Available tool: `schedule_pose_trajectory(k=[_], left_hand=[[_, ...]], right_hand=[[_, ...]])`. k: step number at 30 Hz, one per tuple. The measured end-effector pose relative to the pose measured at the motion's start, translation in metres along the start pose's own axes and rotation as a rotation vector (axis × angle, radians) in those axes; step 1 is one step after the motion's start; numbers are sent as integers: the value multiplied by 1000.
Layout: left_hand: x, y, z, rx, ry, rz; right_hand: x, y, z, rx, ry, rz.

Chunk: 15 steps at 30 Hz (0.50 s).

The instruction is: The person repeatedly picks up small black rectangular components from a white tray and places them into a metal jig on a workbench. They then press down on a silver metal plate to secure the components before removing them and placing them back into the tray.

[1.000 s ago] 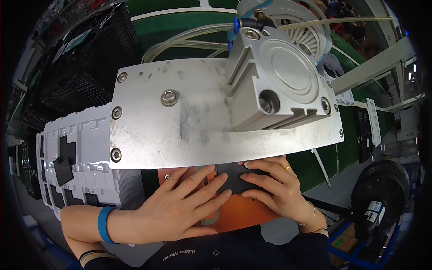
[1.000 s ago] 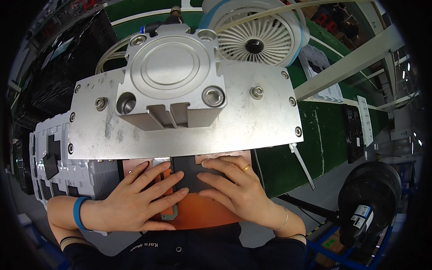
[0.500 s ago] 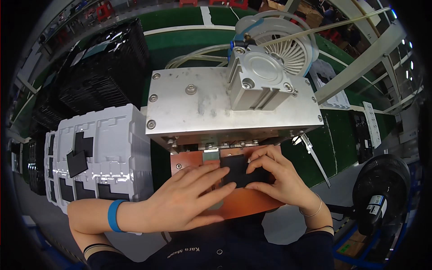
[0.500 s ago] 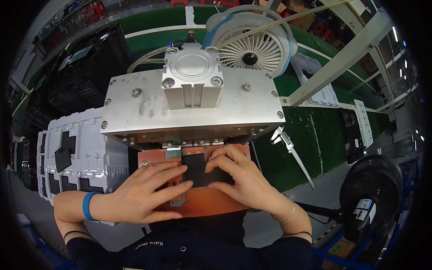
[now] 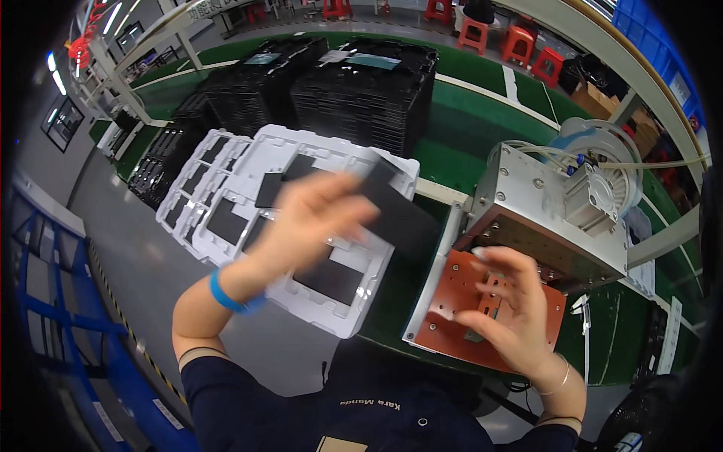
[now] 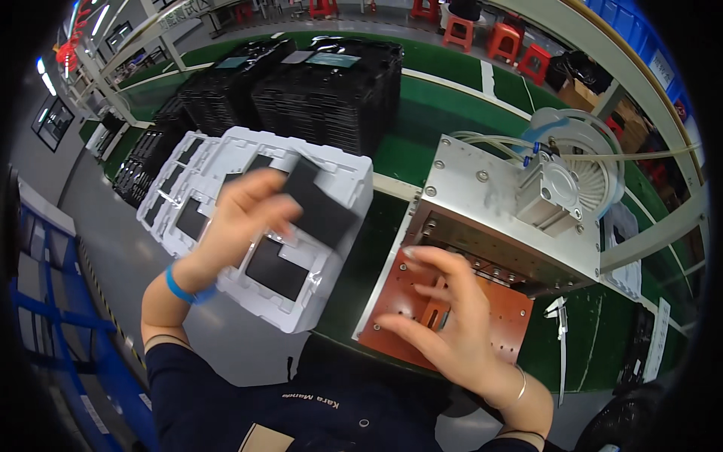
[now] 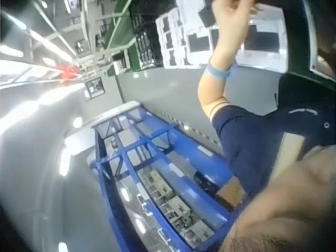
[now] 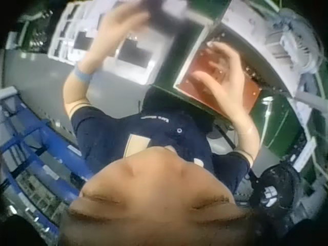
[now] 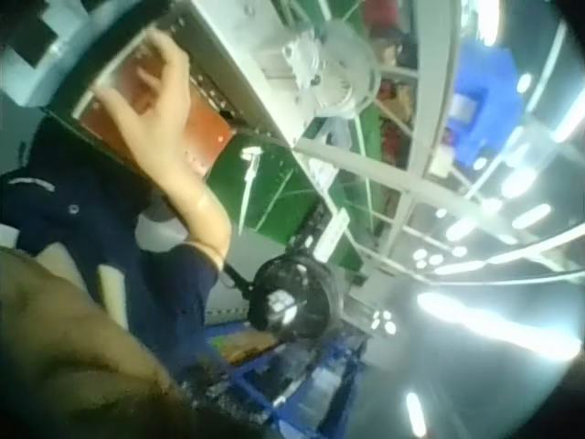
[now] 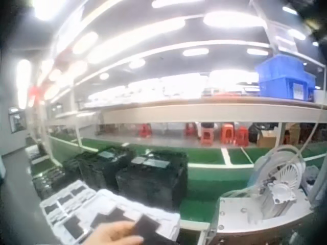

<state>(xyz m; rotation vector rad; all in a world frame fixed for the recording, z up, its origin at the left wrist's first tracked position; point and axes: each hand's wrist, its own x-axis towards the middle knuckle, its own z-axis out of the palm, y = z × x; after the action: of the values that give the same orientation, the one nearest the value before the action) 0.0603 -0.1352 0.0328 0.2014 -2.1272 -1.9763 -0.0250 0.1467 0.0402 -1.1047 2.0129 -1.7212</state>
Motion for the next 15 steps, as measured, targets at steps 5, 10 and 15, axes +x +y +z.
schedule_pose_trajectory(k=[5,10,15], left_hand=[[0,-21,-185,412,587,-64],[40,-68,-197,494,577,-84],[20,-69,-193,1125,673,42]], right_hand=[[72,31,73,-333,-219,-464],[138,61,145,-393,-260,-545],[152,67,196,-542,-266,-476]])
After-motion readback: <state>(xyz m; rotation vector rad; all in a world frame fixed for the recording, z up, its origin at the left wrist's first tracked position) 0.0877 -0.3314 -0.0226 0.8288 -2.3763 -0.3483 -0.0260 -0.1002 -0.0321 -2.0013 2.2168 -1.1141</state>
